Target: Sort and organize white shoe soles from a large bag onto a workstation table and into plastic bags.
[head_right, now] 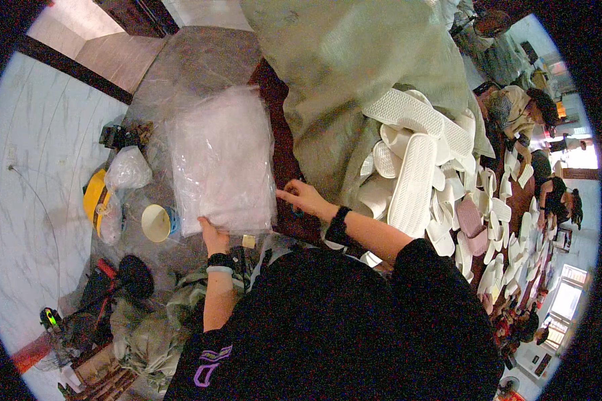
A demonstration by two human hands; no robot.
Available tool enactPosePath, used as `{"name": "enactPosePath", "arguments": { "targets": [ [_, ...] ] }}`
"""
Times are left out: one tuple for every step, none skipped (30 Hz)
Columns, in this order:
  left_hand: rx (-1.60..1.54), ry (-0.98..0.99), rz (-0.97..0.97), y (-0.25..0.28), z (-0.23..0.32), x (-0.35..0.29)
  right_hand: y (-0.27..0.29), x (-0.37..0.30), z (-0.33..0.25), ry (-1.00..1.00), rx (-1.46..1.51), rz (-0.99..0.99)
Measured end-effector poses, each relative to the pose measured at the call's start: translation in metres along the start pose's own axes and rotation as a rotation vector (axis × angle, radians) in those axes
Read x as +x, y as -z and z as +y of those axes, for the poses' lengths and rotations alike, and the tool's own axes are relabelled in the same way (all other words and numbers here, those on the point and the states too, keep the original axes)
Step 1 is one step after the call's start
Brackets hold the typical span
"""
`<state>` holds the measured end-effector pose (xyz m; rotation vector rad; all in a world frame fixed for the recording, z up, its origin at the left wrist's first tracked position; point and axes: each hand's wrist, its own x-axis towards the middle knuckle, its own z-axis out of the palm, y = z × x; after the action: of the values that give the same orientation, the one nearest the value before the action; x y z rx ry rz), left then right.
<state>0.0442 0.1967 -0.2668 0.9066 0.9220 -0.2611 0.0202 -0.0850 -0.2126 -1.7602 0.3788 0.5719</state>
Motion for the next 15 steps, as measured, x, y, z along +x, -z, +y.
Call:
{"name": "enactPosePath", "arguments": {
  "targets": [
    [0.020,-0.021,-0.021,0.001,0.001,-0.004,-0.002,0.006,-0.005,-0.001,0.004,0.001],
    [0.017,-0.030,-0.012,0.010,0.000,-0.003,-0.006,0.013,-0.013,0.028,0.069,0.019],
    [0.034,-0.056,-0.009,0.019,-0.002,0.000,-0.007,0.019,-0.018,0.058,0.136,0.041],
    [0.053,-0.081,-0.007,0.026,-0.004,0.004,-0.009,0.033,-0.014,0.086,0.128,0.071],
    [0.056,-0.079,-0.008,0.027,-0.007,0.006,-0.006,0.044,-0.007,0.085,0.130,0.073],
    [0.019,-0.076,-0.054,0.025,-0.010,0.005,-0.001,0.051,-0.002,0.169,0.051,0.041],
    [-0.018,-0.072,-0.100,0.023,-0.014,0.005,0.005,0.058,0.002,0.253,-0.029,0.011],
    [-0.029,-0.077,-0.083,0.030,-0.017,0.007,0.009,0.056,-0.014,0.141,-0.093,0.005],
    [-0.019,-0.061,-0.109,0.028,-0.020,0.007,0.011,0.056,-0.016,0.141,-0.098,0.000],
    [-0.009,-0.045,-0.136,0.027,-0.023,0.008,0.013,0.056,-0.018,0.146,-0.092,0.061],
    [-0.012,-0.043,-0.137,0.024,-0.023,0.008,0.015,0.057,-0.016,0.149,-0.085,0.128],
    [0.019,-0.053,-0.146,0.022,-0.024,0.008,0.017,0.057,-0.014,0.092,-0.111,0.114],
    [0.050,-0.063,-0.155,0.020,-0.024,0.008,0.017,0.058,-0.011,0.092,-0.114,0.115],
    [0.048,-0.060,-0.156,0.021,-0.024,0.008,0.015,0.057,-0.008,0.060,-0.082,0.187],
    [0.055,-0.060,-0.162,0.022,-0.021,0.009,0.014,0.057,-0.004,0.029,-0.049,0.260]
  ]
}}
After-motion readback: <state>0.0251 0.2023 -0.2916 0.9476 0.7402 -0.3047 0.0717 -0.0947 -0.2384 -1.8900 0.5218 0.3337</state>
